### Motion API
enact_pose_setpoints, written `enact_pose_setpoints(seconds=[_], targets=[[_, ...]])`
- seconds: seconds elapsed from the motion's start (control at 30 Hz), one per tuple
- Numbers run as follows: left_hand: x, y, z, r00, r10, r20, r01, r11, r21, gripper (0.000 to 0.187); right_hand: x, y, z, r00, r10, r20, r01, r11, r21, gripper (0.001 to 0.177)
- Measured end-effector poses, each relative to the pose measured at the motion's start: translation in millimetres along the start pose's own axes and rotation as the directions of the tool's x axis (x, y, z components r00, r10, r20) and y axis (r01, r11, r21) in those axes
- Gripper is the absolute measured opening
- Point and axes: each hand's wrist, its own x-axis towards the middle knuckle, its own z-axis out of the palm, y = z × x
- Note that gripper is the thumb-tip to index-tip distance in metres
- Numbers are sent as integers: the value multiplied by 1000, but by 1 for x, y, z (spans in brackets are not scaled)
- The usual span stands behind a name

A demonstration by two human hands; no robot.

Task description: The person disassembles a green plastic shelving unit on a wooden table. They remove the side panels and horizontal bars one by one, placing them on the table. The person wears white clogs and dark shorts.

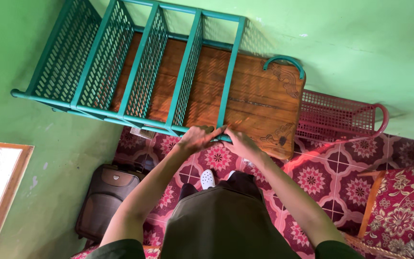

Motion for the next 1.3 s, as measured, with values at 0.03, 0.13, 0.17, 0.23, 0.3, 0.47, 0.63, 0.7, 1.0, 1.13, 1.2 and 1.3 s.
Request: enact_pose_setpoints(seconds=[0.03,0.13,0.17,0.23,0.3,0.47,0.63,0.7,1.0,1.13,1.2,1.3], targets=[[2,0,-2,999,-36,38,38,998,-56,82,1,1,1,1000,3,-21,-3,1000,-8,33],[4,2,-7,985,-102,137,120,985,-125,89,1,4,8,999,17,-50,-20,998,-55,30],[6,3,-9,983,-103,155,117,989,-86,92,2,6,12,999,26,-39,-29,996,-87,30],[6,4,-12,982,-118,149,130,989,-72,97,3,12,19,999,43,-29,-46,992,-119,28],[6,8,-12,984,-144,105,157,980,-125,101,3,21,26,998,64,-29,-67,991,-118,26],[1,10,-16,976,-41,-215,22,996,-89,80,-1,31,37,989,40,-144,-60,989,-133,28],[6,17,-24,979,-187,85,195,976,-95,82,-7,22,33,970,147,-194,-163,984,-69,29],[8,19,-29,975,-209,75,217,969,-116,81,-5,16,31,956,142,-256,-155,988,-29,33],[-17,32,-24,923,-253,-291,163,940,-299,89,-24,32,40,949,121,-290,-89,989,119,51],[-56,44,23,760,-448,-471,356,893,-275,77,-40,28,59,856,200,-477,-113,972,204,75],[-71,40,52,740,-579,-341,473,809,-348,63,-47,18,66,801,236,-551,-151,969,195,76],[-67,24,84,219,-675,-705,446,712,-543,83,-50,-1,75,752,71,-655,-270,940,-207,87]])
